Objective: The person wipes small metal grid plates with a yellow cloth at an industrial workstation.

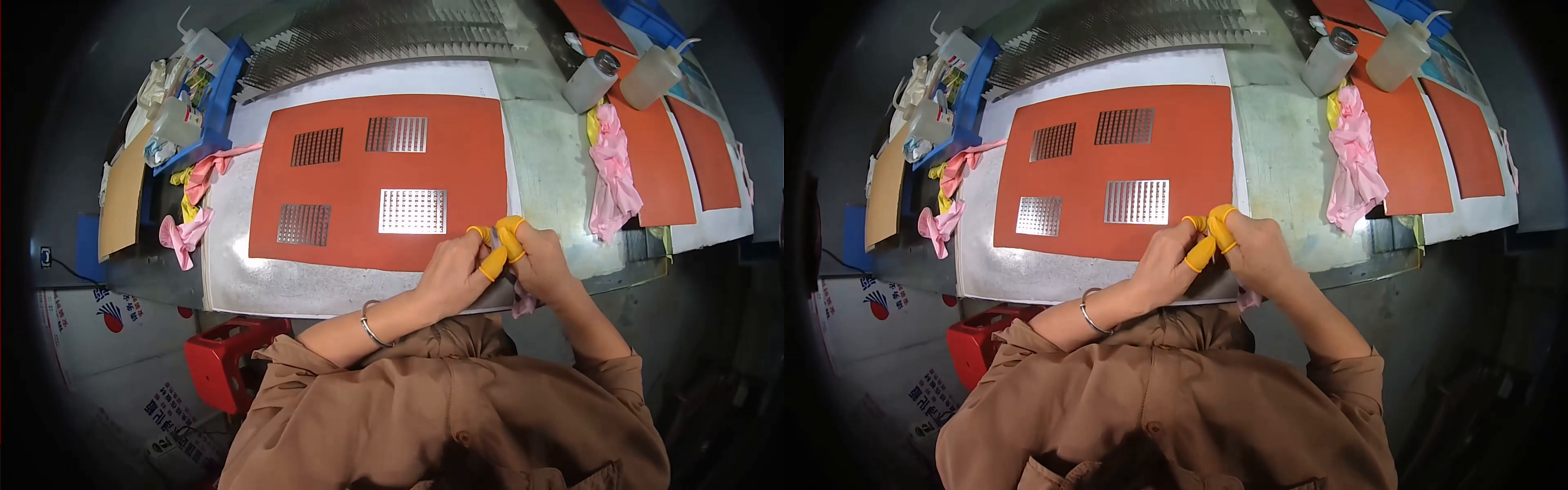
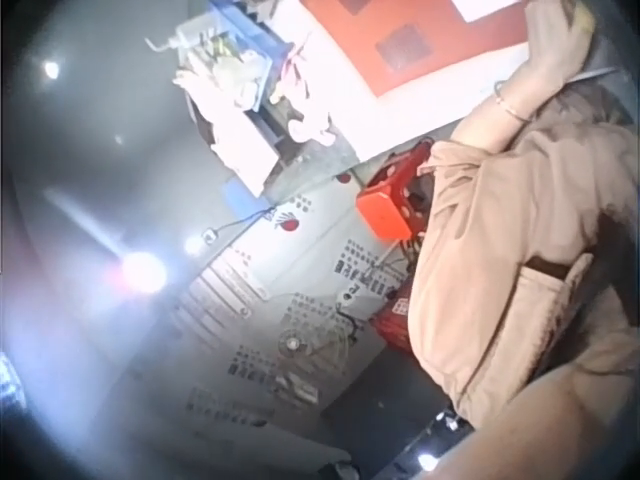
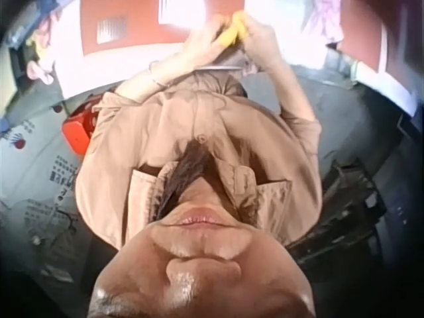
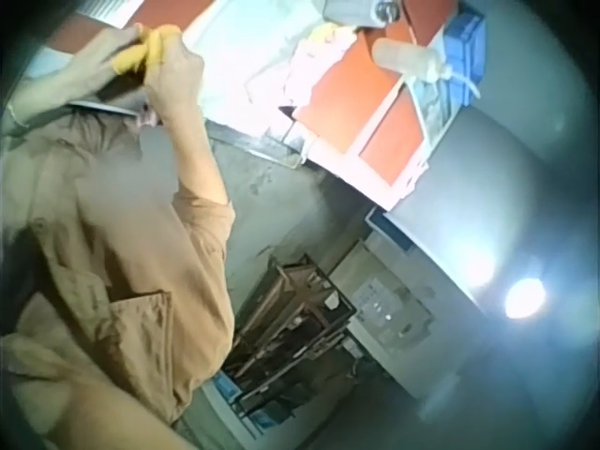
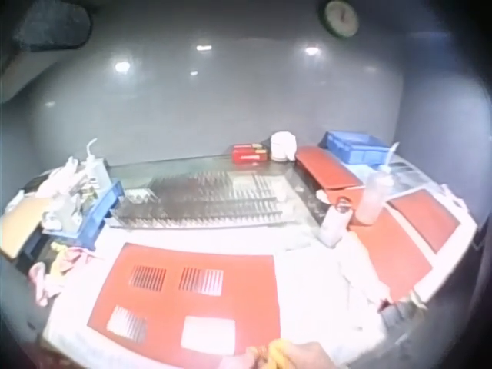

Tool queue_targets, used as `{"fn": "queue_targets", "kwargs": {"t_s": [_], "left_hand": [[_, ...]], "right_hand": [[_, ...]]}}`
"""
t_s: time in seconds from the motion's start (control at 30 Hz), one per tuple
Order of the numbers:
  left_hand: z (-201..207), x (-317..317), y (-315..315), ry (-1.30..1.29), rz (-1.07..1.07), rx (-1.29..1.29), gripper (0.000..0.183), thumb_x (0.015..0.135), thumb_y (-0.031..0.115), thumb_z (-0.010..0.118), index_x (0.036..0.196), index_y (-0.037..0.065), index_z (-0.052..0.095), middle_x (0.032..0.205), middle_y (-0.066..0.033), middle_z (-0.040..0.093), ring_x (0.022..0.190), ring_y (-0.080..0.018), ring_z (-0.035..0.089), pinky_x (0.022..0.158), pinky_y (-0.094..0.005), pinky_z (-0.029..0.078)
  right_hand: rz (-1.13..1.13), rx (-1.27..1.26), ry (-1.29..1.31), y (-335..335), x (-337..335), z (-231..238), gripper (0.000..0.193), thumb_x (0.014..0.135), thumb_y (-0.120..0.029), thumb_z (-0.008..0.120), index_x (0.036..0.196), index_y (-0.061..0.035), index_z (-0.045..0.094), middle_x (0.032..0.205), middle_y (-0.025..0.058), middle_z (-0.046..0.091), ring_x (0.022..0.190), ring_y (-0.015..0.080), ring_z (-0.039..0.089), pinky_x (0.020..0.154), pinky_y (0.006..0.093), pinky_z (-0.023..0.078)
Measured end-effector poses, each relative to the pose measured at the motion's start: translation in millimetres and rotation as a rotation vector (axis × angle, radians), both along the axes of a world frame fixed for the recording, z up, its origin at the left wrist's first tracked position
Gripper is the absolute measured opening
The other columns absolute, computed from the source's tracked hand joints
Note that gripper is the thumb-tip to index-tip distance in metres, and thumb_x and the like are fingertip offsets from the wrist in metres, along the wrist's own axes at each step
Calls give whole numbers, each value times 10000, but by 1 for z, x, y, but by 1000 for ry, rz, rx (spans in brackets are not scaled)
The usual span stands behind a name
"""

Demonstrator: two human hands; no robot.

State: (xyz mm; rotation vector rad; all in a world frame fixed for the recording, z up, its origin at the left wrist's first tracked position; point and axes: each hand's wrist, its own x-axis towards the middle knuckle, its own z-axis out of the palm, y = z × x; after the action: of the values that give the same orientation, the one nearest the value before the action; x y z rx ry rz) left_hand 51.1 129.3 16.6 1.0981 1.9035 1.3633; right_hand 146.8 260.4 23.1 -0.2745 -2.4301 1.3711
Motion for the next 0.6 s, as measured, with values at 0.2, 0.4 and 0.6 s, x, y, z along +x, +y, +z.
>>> {"fn": "queue_targets", "kwargs": {"t_s": [0.2,0.4,0.6], "left_hand": [[18,4,11,-265,3,159,333,897,264,439,773,-44,464,594,-138,525,533,-249,546,492,-346,405],[36,-20,5,-629,-43,-125,425,926,371,411,949,-34,538,652,-66,561,511,-119,521,478,-243,415],[21,-41,-26,441,90,37,513,710,169,725,1145,1,512,843,-92,597,696,-208,592,598,-296,479]], "right_hand": [[-159,-327,41,-12,0,18,138,886,-106,517,976,-2,513,692,56,594,596,127,580,537,253,457],[-46,-783,60,12,-20,31,155,878,-139,549,994,-36,541,760,-1,553,648,50,503,575,185,418],[-342,-368,8,126,-4,117,124,829,-120,573,903,-20,571,721,22,558,654,77,518,580,228,421]]}}
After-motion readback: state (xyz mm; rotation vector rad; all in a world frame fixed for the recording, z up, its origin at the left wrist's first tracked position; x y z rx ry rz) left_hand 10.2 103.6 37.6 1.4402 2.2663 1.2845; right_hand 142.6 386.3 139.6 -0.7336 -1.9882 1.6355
